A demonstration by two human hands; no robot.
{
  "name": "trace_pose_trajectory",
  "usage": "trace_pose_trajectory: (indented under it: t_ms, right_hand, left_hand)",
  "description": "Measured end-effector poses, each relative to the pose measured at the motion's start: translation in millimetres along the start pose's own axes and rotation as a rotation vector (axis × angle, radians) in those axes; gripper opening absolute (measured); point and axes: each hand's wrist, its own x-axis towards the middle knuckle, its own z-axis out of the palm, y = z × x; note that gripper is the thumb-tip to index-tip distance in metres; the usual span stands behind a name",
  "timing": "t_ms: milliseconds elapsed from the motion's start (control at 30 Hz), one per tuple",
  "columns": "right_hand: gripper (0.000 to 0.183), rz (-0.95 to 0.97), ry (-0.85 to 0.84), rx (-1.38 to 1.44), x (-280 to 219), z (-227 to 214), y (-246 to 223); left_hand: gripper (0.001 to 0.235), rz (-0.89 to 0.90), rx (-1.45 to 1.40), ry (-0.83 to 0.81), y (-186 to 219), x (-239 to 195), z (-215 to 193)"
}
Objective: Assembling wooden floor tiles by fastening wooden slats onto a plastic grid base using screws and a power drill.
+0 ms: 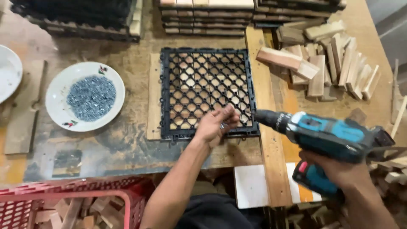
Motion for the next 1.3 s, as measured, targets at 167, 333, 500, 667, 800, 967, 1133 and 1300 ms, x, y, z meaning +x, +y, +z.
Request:
trace_pose_trajectory:
  t_ms: [167,333,500,667,800,967,1133,1300]
  right_hand:
    - [0.016,-0.372,-0.116,0.103,8.1,4.2,37.2]
    - [0.026,-0.418,-0.091,-0.027,29.3,10.9,58.2]
    - [0.033,-0.438,-0.166,-0.012,13.4,12.9,48.0]
    - [0.044,-0.515,-0.231,0.018,4.5,6.6,31.4]
    - [0.054,-0.565,-0.328,0.040,2.6,5.3,16.2]
    - [0.064,-0.605,-0.408,0.067,0.2,-10.2,12.3]
    - [0.059,-0.376,-0.299,0.042,20.3,-8.1,17.8]
    - [0.055,-0.216,-0.249,-0.090,39.6,0.6,-23.5]
  left_hand:
    - [0.028,-0.032,-0.161,-0.214,-35.0,28.5,-12.3]
    - [0.026,-0.113,-0.220,-0.046,-30.5,15.0,0.1]
    - [0.033,-0.027,-0.177,-0.113,-68.8,37.0,-17.9]
    - [0.034,0.006,-0.271,-0.069,-50.2,22.4,-5.3]
    - [0.034,0.007,-0.277,-0.077,-55.5,21.2,-11.0]
    - [0.033,-0.005,-0.220,-0.101,-53.8,18.4,-14.1]
    - [0.054,-0.194,0.079,0.020,13.5,-34.6,21.1]
    - [0.033,-0.045,-0.028,0.050,26.6,-25.7,-12.1]
